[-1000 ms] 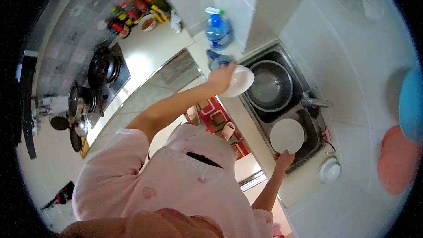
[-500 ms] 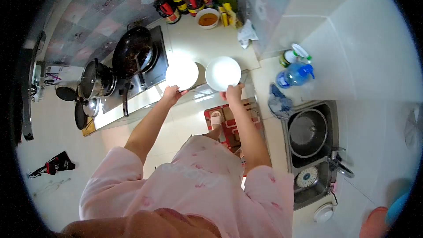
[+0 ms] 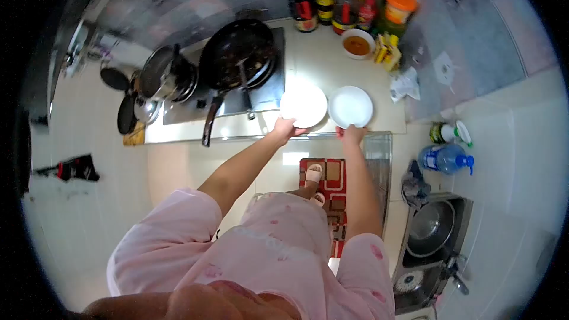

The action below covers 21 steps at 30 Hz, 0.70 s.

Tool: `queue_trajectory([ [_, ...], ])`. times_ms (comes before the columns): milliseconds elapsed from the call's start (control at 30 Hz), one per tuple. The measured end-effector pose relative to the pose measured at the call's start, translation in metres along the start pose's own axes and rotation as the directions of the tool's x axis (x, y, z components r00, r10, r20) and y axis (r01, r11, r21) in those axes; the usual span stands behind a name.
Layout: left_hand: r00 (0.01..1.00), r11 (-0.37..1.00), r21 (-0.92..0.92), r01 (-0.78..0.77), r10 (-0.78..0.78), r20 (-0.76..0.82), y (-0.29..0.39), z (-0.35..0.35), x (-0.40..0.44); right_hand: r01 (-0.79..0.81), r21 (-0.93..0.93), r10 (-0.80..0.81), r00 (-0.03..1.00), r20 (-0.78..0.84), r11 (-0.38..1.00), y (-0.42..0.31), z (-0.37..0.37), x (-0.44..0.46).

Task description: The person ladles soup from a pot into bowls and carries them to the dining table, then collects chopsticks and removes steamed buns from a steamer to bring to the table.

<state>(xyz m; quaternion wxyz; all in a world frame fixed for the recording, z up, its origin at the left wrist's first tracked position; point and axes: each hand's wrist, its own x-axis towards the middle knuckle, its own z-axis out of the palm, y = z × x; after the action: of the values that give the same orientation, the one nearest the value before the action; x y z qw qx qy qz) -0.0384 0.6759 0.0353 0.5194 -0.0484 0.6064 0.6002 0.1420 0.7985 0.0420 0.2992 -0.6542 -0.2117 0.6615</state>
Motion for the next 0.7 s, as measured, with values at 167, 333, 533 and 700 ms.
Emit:
queue_trajectory([
  [167,0.995,0.978,0.189,0.091,-0.098,0.032,0.001,-0.031,-0.085,-0.031,0.092,0.021,0.995,0.101,0.995,0.013,0.003,0.019],
  [333,0.958,0.920,0.375,0.116,-0.204,0.204,-0.017,-0.157,-0.197,-0.103,0.100,0.082,0.978,0.194,0.990,0.014,-0.013,-0.015],
  [533,0.983,0.962,0.209,0.173,-0.157,-0.093,0.016,-0.337,-0.250,0.668,-0.205,-0.688,0.725,-0.036,0.715,0.041,0.033,-0.107],
  [700,0.980,0.995,0.091,-0.051,0.068,-0.189,0.085,-0.443,-0.229,0.909,-0.099,-0.488,0.306,0.817,0.405,0.055,0.251,-0.286],
])
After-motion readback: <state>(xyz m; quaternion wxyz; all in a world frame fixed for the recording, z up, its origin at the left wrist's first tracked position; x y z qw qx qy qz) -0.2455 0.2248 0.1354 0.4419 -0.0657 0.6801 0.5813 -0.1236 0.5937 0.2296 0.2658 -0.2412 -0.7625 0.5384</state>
